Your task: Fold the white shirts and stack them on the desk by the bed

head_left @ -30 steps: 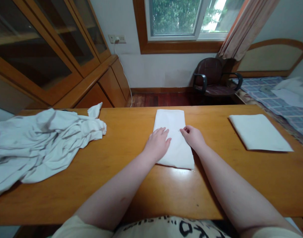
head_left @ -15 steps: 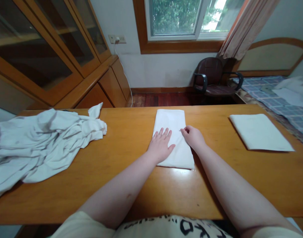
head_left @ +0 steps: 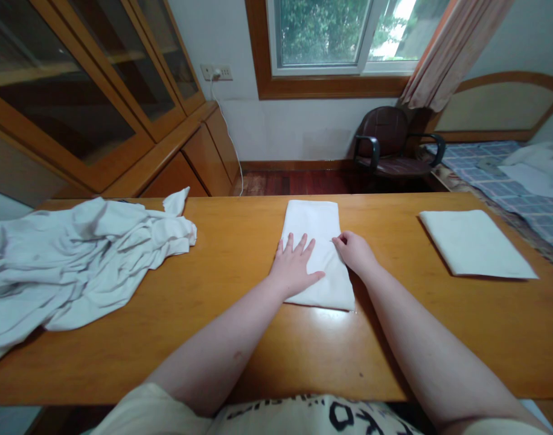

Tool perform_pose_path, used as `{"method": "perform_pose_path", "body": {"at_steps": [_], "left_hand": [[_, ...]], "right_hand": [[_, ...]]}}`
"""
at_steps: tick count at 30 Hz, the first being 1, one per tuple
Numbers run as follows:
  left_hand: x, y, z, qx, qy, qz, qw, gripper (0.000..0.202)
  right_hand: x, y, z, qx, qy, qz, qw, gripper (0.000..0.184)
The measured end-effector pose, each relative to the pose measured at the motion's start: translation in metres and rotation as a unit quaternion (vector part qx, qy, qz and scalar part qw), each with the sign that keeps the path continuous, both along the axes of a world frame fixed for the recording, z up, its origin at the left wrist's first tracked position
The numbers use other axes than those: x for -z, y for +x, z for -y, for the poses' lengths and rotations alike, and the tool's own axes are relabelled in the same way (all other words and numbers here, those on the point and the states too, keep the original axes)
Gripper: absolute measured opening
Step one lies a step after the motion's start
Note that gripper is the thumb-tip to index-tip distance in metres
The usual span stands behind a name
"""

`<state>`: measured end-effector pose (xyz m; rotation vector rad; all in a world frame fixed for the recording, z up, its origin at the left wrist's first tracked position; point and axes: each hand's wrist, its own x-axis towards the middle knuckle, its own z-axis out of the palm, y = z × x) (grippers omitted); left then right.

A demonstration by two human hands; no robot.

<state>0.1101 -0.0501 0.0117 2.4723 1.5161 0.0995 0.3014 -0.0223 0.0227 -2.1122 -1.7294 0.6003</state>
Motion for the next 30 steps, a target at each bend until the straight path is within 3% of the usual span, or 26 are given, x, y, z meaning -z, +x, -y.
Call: {"method": "perform_pose_path", "body": {"at_steps": [9,18,21,23,25,28,30], "left_hand": [[-0.004,0.001,0.004,0.031,0.039,-0.007,0.999,0.07],[0.003,0.004,0.002,-0.032,0.02,-0.009,0.999,0.09],[0.004,0.003,0.002,-0.032,0.02,-0.012,0.999,0.089],[0.005,0.003,0.002,-0.032,0.024,-0.011,0.999,0.089],[0.006,0.002,0.002,-0.027,0.028,-0.01,0.999,0.089],[0.008,0.002,0.003,-0.021,0.046,-0.012,0.999,0.083],[0.01,0.001,0.003,-0.022,0.06,-0.017,0.998,0.074]], "right_hand": [[0.0,-0.003,-0.001,-0.015,-0.002,0.056,0.998,0.023],[0.001,-0.002,0.0,-0.009,0.001,0.041,0.999,0.024],[-0.007,0.0,0.004,-0.011,0.058,0.025,0.998,0.026],[-0.013,-0.003,0.009,-0.045,0.141,0.011,0.989,0.031],[-0.014,-0.011,0.018,-0.121,0.198,-0.002,0.973,0.042],[-0.004,-0.024,0.031,-0.241,0.173,0.017,0.955,0.054],[0.008,-0.027,0.037,-0.283,0.132,0.054,0.948,0.058]]}}
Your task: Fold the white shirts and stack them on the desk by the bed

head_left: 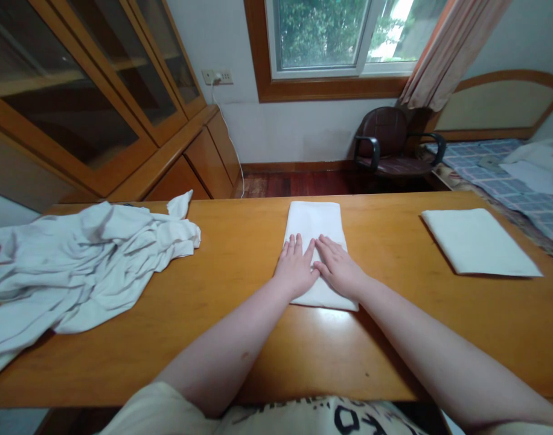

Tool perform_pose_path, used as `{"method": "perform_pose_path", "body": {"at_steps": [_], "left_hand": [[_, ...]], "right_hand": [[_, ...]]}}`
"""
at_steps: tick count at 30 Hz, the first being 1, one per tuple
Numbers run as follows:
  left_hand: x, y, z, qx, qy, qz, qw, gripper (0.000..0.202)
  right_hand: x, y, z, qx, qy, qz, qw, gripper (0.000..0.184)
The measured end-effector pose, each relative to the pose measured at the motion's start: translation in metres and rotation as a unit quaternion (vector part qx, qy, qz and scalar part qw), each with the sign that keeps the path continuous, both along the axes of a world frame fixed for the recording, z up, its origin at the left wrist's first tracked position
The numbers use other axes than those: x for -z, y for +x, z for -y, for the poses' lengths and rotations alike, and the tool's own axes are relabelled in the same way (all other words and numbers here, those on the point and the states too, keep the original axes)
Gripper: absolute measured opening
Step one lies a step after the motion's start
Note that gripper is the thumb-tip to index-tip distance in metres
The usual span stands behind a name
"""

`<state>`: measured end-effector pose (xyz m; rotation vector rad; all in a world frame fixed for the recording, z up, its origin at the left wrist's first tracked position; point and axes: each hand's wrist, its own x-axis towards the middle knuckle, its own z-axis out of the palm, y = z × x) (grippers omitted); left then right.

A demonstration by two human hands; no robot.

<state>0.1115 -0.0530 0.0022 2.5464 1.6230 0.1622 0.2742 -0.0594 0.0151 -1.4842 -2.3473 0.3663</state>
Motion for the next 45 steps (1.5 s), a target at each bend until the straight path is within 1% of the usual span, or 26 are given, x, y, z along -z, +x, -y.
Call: {"method": "perform_pose_path", "body": {"at_steps": [3,5,8,11,12,14,16,18,20,25,27,28,30,32,33,36,38,40,43,45], "left_hand": [[0.001,0.0,-0.001,-0.001,0.003,-0.006,1.0,0.062],[0.001,-0.001,-0.002,-0.004,-0.002,-0.006,1.0,0.059],[-0.001,-0.002,-0.004,-0.008,-0.004,-0.002,1.0,0.058],[-0.004,-0.002,-0.001,-0.023,0.008,0.01,1.0,0.061],[-0.005,-0.002,0.001,-0.019,0.012,0.016,1.0,0.06],[-0.009,0.0,0.008,0.024,0.006,0.023,0.999,0.057],[-0.011,0.001,0.017,0.088,-0.012,0.022,0.996,0.056],[-0.012,-0.002,0.023,0.127,-0.029,0.016,0.991,0.063],[-0.014,-0.009,0.024,0.133,-0.044,0.01,0.99,0.077],[-0.02,-0.035,0.006,0.132,-0.134,-0.015,0.982,0.109],[-0.022,-0.04,0.0,0.132,-0.166,-0.021,0.977,0.117],[-0.022,-0.041,-0.002,0.131,-0.176,-0.022,0.975,0.12],[-0.023,-0.041,-0.003,0.123,-0.184,-0.021,0.975,0.124],[-0.023,-0.039,-0.002,0.116,-0.185,-0.019,0.976,0.126],[-0.023,-0.038,-0.001,0.113,-0.185,-0.018,0.976,0.127],[-0.022,-0.037,0.0,0.11,-0.186,-0.018,0.976,0.131],[-0.02,-0.037,0.0,0.11,-0.184,-0.019,0.977,0.134],[-0.018,-0.038,0.0,0.11,-0.182,-0.024,0.977,0.135],[-0.018,-0.04,-0.002,0.112,-0.186,-0.036,0.975,0.136],[-0.022,-0.04,-0.004,0.119,-0.194,-0.05,0.973,0.138]], "right_hand": [[0.013,0.005,0.005,-0.016,-0.013,0.052,0.998,0.06],[0.017,0.012,0.006,-0.019,-0.014,0.058,0.998,0.06],[0.016,0.018,0.007,-0.009,-0.02,0.037,0.999,0.058],[0.015,0.022,0.006,0.031,-0.034,-0.004,0.999,0.052],[0.015,0.022,0.006,0.043,-0.039,-0.014,0.998,0.051],[0.016,0.023,0.005,0.053,-0.046,-0.02,0.997,0.05],[0.016,0.023,0.004,0.048,-0.048,-0.015,0.998,0.049],[0.017,0.023,0.003,0.045,-0.045,-0.006,0.998,0.049],[0.017,0.023,0.003,0.043,-0.041,0.007,0.998,0.049],[0.012,0.021,0.006,0.041,-0.029,0.071,0.996,0.055],[0.008,0.018,0.01,0.029,0.002,0.102,0.994,0.059],[0.005,0.017,0.012,0.013,0.019,0.114,0.993,0.063],[0.001,0.013,0.015,-0.039,0.035,0.126,0.991,0.078],[-0.002,0.01,0.017,-0.102,0.017,0.13,0.986,0.095],[-0.003,0.009,0.017,-0.128,0.001,0.13,0.983,0.1],[-0.004,0.014,0.015,-0.172,-0.05,0.132,0.975,0.107],[-0.003,0.023,0.015,-0.171,-0.082,0.134,0.973,0.116],[-0.002,0.032,0.018,-0.155,-0.105,0.135,0.973,0.127],[0.001,0.045,0.025,-0.13,-0.121,0.134,0.975,0.139],[0.003,0.049,0.029,-0.122,-0.124,0.131,0.976,0.143]]}}
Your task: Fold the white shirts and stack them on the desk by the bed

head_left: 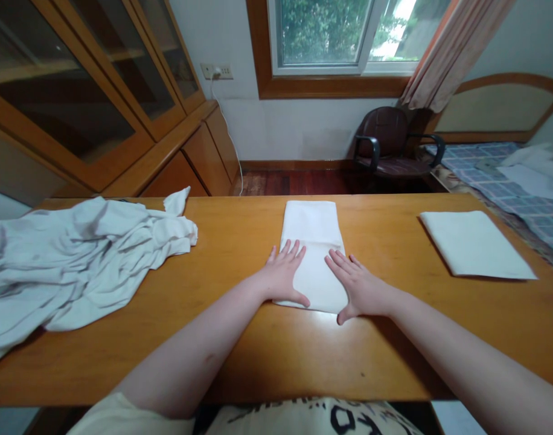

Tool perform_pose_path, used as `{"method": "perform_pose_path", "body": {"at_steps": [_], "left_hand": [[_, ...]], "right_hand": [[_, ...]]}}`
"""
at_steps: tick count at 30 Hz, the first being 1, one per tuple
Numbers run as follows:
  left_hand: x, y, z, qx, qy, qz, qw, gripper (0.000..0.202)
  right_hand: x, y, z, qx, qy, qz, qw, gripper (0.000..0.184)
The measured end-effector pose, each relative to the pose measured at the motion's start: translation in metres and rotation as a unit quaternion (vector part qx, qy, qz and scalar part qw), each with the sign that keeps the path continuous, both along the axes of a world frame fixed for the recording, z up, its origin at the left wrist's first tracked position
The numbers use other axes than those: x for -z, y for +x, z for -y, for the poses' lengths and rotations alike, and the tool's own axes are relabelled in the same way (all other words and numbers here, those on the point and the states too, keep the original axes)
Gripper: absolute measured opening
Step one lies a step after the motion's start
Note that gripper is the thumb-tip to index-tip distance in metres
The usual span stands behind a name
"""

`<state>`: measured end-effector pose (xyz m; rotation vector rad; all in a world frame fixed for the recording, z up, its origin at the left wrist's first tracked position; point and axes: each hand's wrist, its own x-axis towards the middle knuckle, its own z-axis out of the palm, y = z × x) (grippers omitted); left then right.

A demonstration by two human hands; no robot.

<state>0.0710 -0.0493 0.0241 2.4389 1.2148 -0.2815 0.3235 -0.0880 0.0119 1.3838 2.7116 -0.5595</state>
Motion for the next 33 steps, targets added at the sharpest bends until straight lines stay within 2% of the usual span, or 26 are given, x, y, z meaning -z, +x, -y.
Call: {"method": "perform_pose_path", "body": {"at_steps": [3,6,8,10,11,14,18,21,23,25,27,29,33], "left_hand": [[-0.008,0.008,0.002,-0.002,0.007,-0.019,1.0,0.137],[-0.011,0.028,0.009,-0.017,0.071,0.011,0.997,0.112],[-0.007,0.043,0.015,0.021,0.114,0.056,0.992,0.091],[0.001,0.052,0.016,0.056,0.134,0.087,0.985,0.085],[0.005,0.052,0.014,0.052,0.139,0.091,0.985,0.085],[0.013,0.038,0.003,-0.035,0.15,0.068,0.986,0.079],[0.014,0.011,-0.013,-0.123,0.118,0.036,0.985,0.066],[0.013,0.003,-0.016,-0.138,0.107,0.034,0.984,0.068],[0.014,0.004,-0.016,-0.14,0.107,0.036,0.984,0.068],[0.015,0.005,-0.015,-0.141,0.107,0.039,0.983,0.068],[0.014,0.006,-0.014,-0.14,0.107,0.04,0.983,0.068],[0.014,0.006,-0.014,-0.141,0.107,0.039,0.983,0.068],[0.017,0.004,-0.014,-0.14,0.111,0.035,0.983,0.068]], "right_hand": [[0.003,0.002,0.001,0.004,-0.001,-0.007,1.0,0.145],[0.005,0.002,0.001,0.005,0.0,-0.014,1.0,0.139],[0.005,0.001,0.0,0.005,0.0,-0.016,1.0,0.136],[0.006,0.001,0.0,0.005,-0.002,-0.019,1.0,0.136],[0.006,0.001,0.0,0.004,-0.004,-0.02,1.0,0.136],[0.005,0.002,0.0,0.003,-0.01,-0.022,1.0,0.133],[-0.003,0.003,0.0,0.008,-0.021,-0.02,1.0,0.129],[-0.015,-0.003,0.0,0.035,-0.015,-0.022,0.999,0.105],[-0.02,-0.014,-0.002,0.066,0.031,-0.034,0.997,0.086],[-0.022,-0.028,-0.007,0.069,0.091,-0.045,0.992,0.075],[-0.018,-0.04,-0.015,0.048,0.12,-0.039,0.991,0.072],[-0.011,-0.047,-0.023,0.039,0.112,-0.022,0.993,0.075],[-0.001,-0.042,-0.033,0.091,0.08,0.0,0.993,0.082]]}}
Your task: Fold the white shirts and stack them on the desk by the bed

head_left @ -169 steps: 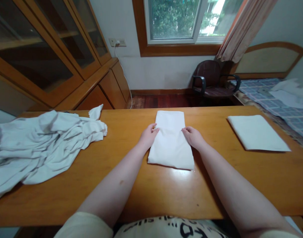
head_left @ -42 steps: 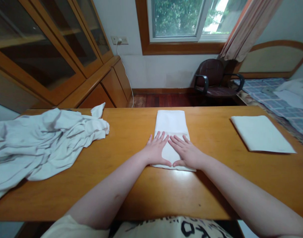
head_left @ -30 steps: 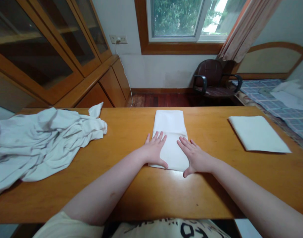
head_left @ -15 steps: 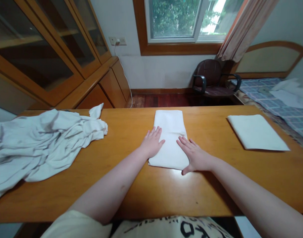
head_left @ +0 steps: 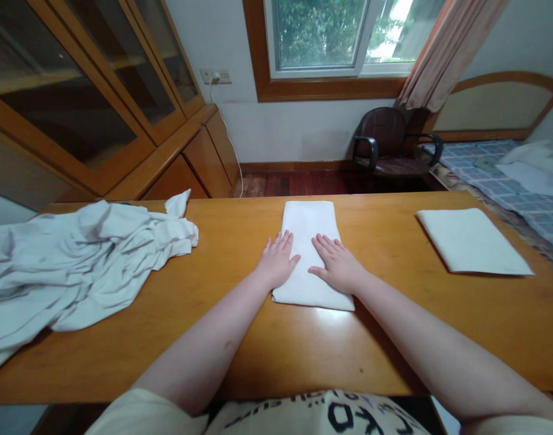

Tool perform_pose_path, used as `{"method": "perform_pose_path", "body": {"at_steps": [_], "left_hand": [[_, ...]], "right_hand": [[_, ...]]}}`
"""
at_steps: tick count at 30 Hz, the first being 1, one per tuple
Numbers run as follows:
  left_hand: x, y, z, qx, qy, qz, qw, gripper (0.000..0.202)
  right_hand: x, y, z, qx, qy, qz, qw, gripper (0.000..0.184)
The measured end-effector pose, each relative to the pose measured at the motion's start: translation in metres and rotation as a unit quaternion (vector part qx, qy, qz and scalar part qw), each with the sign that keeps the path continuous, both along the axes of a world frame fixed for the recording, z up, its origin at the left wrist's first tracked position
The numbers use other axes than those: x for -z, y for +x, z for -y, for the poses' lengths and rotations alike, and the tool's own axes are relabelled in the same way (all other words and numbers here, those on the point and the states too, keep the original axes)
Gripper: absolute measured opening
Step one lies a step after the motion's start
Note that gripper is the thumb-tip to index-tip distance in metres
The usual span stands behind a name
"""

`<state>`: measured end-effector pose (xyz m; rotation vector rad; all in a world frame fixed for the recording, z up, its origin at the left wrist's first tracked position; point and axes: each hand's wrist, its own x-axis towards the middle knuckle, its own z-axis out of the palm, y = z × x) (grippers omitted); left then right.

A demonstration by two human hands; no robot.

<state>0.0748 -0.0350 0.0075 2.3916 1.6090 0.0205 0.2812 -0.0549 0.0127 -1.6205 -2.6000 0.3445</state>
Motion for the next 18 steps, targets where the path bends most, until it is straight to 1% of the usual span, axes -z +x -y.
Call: {"method": "perform_pose_path", "body": {"at_steps": [3,6,9,11,12,13,14,16,18], "left_hand": [[0.003,-0.001,0.0,0.001,-0.001,-0.005,1.0,0.068],[0.002,-0.003,0.001,-0.012,-0.001,-0.006,1.0,0.067],[-0.008,-0.009,0.007,-0.034,-0.003,0.006,0.999,0.066],[-0.017,-0.016,0.016,-0.062,-0.006,0.052,0.997,0.065],[-0.02,-0.021,0.023,-0.084,-0.015,0.092,0.992,0.063],[-0.023,-0.026,0.031,-0.111,-0.033,0.143,0.983,0.059],[-0.025,-0.031,0.04,-0.143,-0.06,0.2,0.968,0.056],[-0.026,-0.04,0.057,-0.205,-0.131,0.306,0.921,0.051],[-0.023,-0.046,0.073,-0.247,-0.206,0.374,0.87,0.051]], "right_hand": [[0.002,0.009,-0.002,0.059,-0.013,0.002,0.998,0.074],[0.003,0.014,-0.002,0.079,-0.017,0.003,0.997,0.07],[0.005,0.014,-0.002,0.076,-0.01,0.001,0.997,0.069],[0.007,0.014,-0.002,0.077,-0.005,-0.002,0.997,0.068],[0.007,0.013,-0.001,0.079,-0.004,-0.003,0.997,0.068],[0.007,0.013,-0.001,0.08,-0.003,-0.004,0.997,0.067],[0.007,0.013,-0.001,0.081,-0.003,-0.005,0.997,0.067],[0.008,0.014,-0.001,0.081,-0.001,-0.008,0.997,0.065],[0.009,0.014,-0.001,0.08,0.0,-0.012,0.997,0.064]]}}
